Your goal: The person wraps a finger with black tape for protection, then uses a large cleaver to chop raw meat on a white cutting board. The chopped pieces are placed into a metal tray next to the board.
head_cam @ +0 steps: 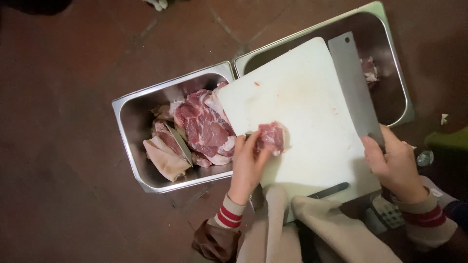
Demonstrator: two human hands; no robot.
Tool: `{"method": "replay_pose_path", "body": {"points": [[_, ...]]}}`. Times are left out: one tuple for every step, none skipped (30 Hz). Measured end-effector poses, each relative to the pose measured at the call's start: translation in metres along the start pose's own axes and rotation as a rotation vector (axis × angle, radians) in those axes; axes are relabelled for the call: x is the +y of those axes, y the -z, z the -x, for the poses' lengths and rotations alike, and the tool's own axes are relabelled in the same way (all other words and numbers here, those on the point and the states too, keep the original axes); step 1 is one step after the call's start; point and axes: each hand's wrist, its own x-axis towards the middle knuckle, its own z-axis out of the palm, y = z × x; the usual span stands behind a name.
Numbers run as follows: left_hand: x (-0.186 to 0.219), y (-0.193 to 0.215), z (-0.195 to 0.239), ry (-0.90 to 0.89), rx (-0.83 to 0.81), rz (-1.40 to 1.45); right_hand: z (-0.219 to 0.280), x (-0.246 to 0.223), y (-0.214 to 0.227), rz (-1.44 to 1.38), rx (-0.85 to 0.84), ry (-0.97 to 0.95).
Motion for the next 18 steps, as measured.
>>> {"method": "replay_pose_path", "body": {"points": [[0.006,-0.003,0.0,-0.002,0.001,0.0,0.002,-0.001,-0.003,0.0,0.002,0.001],[0.013,-0.007,-0.001,-0.052,0.021,-0.034,0.003,-0.001,-0.005,-0.034,0.0,0.008],[0.019,-0.01,-0.002,-0.102,0.04,-0.069,0.005,-0.002,-0.007,-0.069,-0.001,0.015],[0.021,-0.015,-0.002,-0.102,0.04,-0.067,0.005,-0.003,-0.008,-0.067,0.0,0.014],[0.023,-0.019,-0.002,-0.184,0.027,-0.034,0.006,-0.004,-0.009,-0.038,-0.015,0.001],[0.023,-0.023,-0.001,-0.262,0.016,-0.002,0.007,-0.004,-0.012,-0.009,-0.034,-0.011],[0.023,-0.024,-0.001,-0.26,0.017,-0.001,0.008,-0.006,-0.014,-0.008,-0.036,-0.011],[0.023,-0.025,-0.003,-0.091,0.055,0.205,0.008,-0.008,-0.016,-0.047,-0.057,-0.033],[0.024,-0.026,-0.006,0.079,0.093,0.41,0.008,-0.009,-0.018,-0.085,-0.078,-0.056],[0.029,-0.022,-0.004,0.077,0.091,0.411,0.009,-0.011,-0.019,-0.084,-0.075,-0.056],[0.034,-0.019,-0.002,0.064,0.158,0.389,0.009,-0.012,-0.021,-0.07,-0.098,-0.045],[0.039,-0.014,0.002,0.054,0.225,0.364,0.012,-0.015,-0.023,-0.057,-0.124,-0.035],[0.035,-0.015,0.002,0.055,0.224,0.362,0.014,-0.012,-0.026,-0.059,-0.125,-0.037],[0.032,-0.015,0.0,0.012,0.172,0.297,0.014,-0.01,-0.029,-0.013,-0.132,-0.044],[0.029,-0.015,-0.003,-0.031,0.121,0.232,0.013,-0.008,-0.032,0.032,-0.139,-0.052],[0.027,-0.014,-0.004,-0.037,0.119,0.232,0.013,-0.013,-0.036,0.031,-0.133,-0.052],[0.025,-0.012,-0.006,-0.083,0.167,0.185,0.013,-0.017,-0.04,0.034,-0.171,-0.118],[0.023,-0.013,-0.003,-0.12,0.212,0.141,0.017,-0.02,-0.042,0.041,-0.215,-0.191]]}}
